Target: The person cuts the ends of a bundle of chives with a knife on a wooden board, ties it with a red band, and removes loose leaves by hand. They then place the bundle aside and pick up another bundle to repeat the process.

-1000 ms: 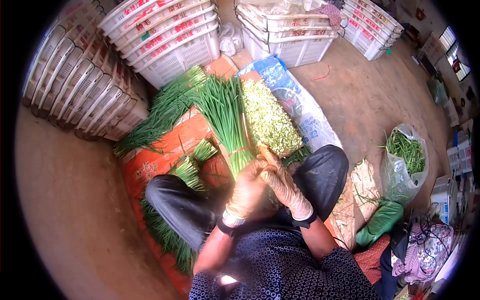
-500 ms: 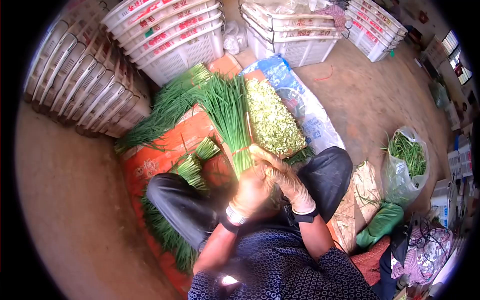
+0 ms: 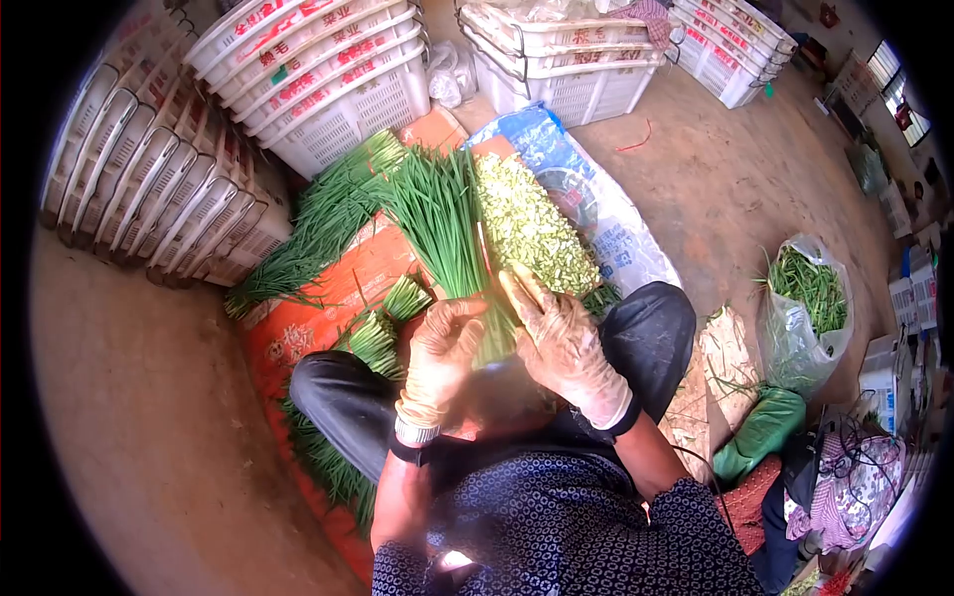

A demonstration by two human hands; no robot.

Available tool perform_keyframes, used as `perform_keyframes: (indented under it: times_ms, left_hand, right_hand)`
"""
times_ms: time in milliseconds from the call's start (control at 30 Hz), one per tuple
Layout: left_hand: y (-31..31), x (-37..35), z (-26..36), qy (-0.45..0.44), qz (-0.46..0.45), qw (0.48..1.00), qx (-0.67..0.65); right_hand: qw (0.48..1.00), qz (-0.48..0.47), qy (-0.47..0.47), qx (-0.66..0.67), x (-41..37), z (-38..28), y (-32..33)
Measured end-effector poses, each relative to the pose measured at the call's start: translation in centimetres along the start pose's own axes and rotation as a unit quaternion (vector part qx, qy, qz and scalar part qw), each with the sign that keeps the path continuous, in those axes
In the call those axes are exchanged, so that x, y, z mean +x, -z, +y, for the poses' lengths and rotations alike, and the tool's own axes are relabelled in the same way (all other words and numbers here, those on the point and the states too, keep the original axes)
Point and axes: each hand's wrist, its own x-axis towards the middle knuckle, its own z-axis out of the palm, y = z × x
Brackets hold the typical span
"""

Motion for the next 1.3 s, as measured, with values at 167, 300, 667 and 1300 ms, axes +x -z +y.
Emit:
perform_keyframes:
  times_ms: [167, 300, 667, 1300]
  left_hand:
    - [-3.0, -1.3, 0.0, -0.167, 0.032, 0.937, 0.304]
    - [-4.5, -1.6, -2.7, -0.057, 0.008, 0.979, 0.196]
    - [-4.0, -0.7, -1.0, -0.208, -0.042, 0.927, 0.310]
    - [-5.3, -4.8, 0.5, -0.357, -0.024, 0.874, 0.330]
  right_hand:
    - [0.996, 0.082, 0.011, -0.029, -0.2, 0.7, -3.5]
    - [0.996, 0.066, -0.026, -0.046, -0.3, 0.6, -3.4]
    - [0.996, 0.054, -0.047, -0.055, -0.8, 0.5, -4.2]
    - [0.973, 0.165, 0.102, -0.126, -0.9, 0.0, -1.4]
